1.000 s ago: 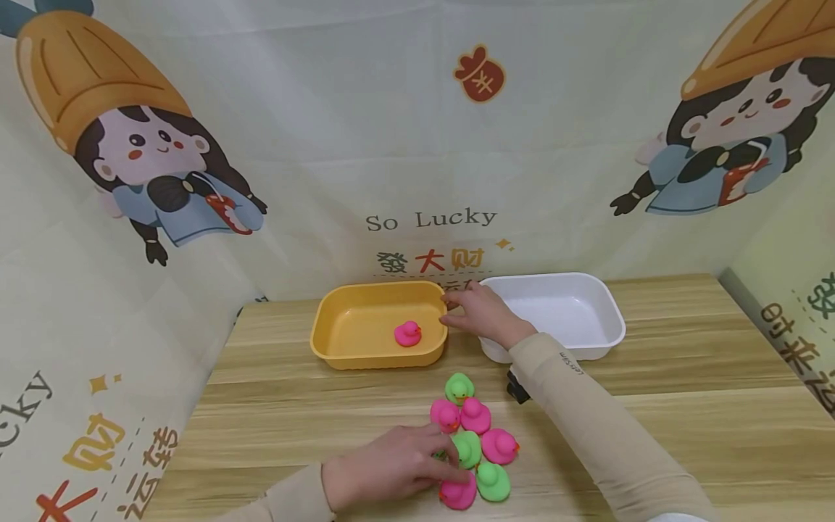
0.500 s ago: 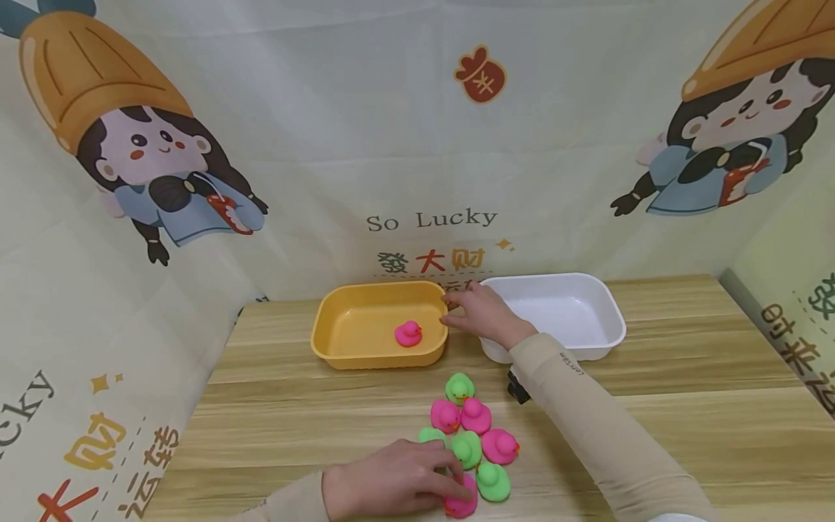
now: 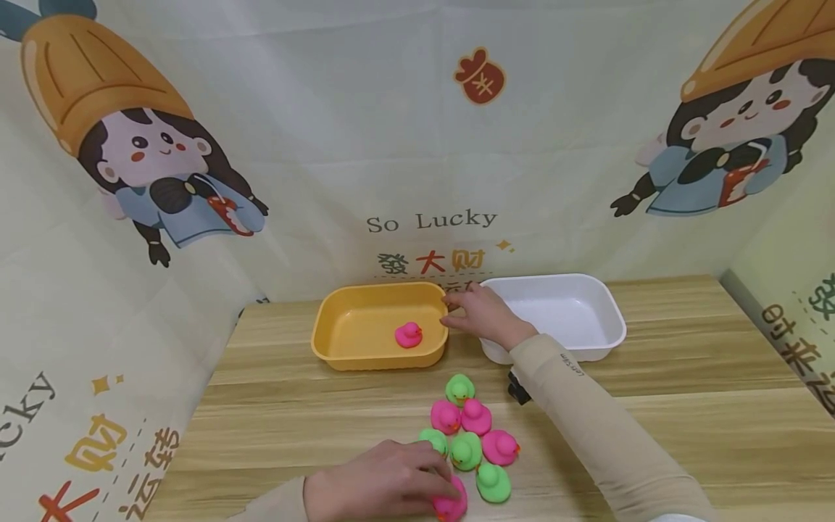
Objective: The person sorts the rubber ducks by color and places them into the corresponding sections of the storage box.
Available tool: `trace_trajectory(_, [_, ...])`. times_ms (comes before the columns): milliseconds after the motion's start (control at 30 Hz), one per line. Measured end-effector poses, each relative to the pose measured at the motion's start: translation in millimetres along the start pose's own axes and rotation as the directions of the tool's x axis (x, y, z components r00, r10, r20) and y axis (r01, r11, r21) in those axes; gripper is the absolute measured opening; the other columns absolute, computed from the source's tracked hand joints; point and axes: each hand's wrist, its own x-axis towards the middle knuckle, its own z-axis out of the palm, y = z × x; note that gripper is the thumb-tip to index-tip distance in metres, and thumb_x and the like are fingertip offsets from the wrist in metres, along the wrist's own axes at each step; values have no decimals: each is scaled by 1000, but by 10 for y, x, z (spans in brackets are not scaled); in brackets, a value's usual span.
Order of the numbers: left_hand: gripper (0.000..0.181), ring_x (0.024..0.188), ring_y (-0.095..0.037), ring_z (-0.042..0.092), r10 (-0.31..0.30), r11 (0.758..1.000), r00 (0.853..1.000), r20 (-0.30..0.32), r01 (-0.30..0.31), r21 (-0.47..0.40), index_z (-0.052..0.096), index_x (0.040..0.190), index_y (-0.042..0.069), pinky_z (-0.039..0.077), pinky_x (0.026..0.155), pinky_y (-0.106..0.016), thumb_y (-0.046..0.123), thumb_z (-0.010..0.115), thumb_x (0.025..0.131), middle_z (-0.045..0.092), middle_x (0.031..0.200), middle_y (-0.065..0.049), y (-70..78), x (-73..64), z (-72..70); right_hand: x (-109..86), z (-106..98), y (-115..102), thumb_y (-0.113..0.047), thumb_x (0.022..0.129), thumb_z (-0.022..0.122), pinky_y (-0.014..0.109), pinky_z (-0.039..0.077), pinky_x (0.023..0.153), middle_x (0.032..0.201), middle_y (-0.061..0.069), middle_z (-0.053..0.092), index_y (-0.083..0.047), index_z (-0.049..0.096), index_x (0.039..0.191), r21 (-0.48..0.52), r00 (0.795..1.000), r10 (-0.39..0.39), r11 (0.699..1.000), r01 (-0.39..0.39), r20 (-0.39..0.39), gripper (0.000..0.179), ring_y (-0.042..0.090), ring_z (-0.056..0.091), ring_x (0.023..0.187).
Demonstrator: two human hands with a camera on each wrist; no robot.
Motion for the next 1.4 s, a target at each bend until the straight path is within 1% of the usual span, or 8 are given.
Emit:
trace_trajectory(200, [22, 110, -1, 60, 14, 995, 991, -134, 0, 99, 76, 121, 25, 41, 91, -6, 28, 73, 100, 68, 116, 11, -48, -129, -87, 2, -12, 2, -34, 99, 71, 51, 49, 95, 129, 15, 71, -4, 69, 133, 4, 1000, 2, 1000, -2, 1, 46, 34, 58, 108])
trace_trajectory(300, [23, 107, -3, 62, -8, 990, 988, -152, 29, 141, 76, 121, 26, 43, 90, -7, 30, 74, 99, 68, 112, 10, -95, -176, -152, 7, -8, 2, -35, 99, 71, 50, 50, 93, 129, 15, 71, -4, 69, 133, 2, 1000, 3, 1000, -3, 3, 46, 33, 58, 107])
trace_trajectory(433, [24, 105, -5, 63, -46, 987, 984, -172, 72, 146, 76, 120, 25, 47, 88, -11, 29, 77, 96, 69, 111, 8, -158, -241, -259, 11, -6, -2, -35, 99, 71, 49, 50, 93, 128, 15, 71, -5, 70, 133, -1, 1000, 5, 1000, -5, 5, 45, 33, 59, 108])
trace_trajectory(667, [29, 104, -10, 63, -130, 985, 971, -199, 150, 87, 75, 123, 16, 50, 91, -17, 20, 79, 94, 67, 113, 3, -331, -342, -489, 0, -21, -10, -35, 99, 71, 49, 51, 91, 127, 15, 71, -5, 70, 133, -11, 1000, 3, 1000, -3, 3, 45, 33, 59, 105])
trace_trajectory(1000, [30, 97, -13, 60, -188, 952, 950, -249, 239, 192, 77, 120, 17, 53, 84, -24, 23, 83, 91, 68, 108, 4, -629, -455, -804, 2, 0, 3, -35, 99, 71, 47, 51, 88, 124, 14, 72, -5, 70, 132, -16, 1000, -16, 1000, 16, -9, 44, 31, 59, 101])
trace_trajectory(1067, [30, 97, -14, 60, -209, 944, 944, -257, 263, 201, 77, 119, 17, 54, 83, -25, 23, 84, 90, 68, 107, 4, -693, -467, -849, 3, -1, 2, -34, 99, 72, 47, 51, 87, 124, 14, 72, -5, 71, 132, -16, 1000, -14, 1000, 14, -10, 44, 30, 59, 100])
trace_trajectory(1233, [31, 102, -16, 61, -310, 923, 917, -250, 353, 152, 77, 120, 16, 55, 89, -31, 23, 83, 91, 68, 110, 1, -843, -482, -943, 7, 7, 5, -35, 98, 72, 46, 51, 85, 122, 14, 72, -5, 71, 131, -18, 1000, -11, 1000, 11, -13, 44, 29, 58, 98])
trace_trajectory(1400, [31, 103, -16, 59, -421, 884, 874, -242, 455, 108, 77, 121, 17, 55, 90, -33, 26, 81, 92, 67, 109, 2, -987, -479, -1000, 5, 15, 8, -36, 98, 72, 46, 50, 86, 123, 14, 72, -6, 70, 132, -12, 1000, 4, 1000, -4, -6, 45, 30, 57, 100])
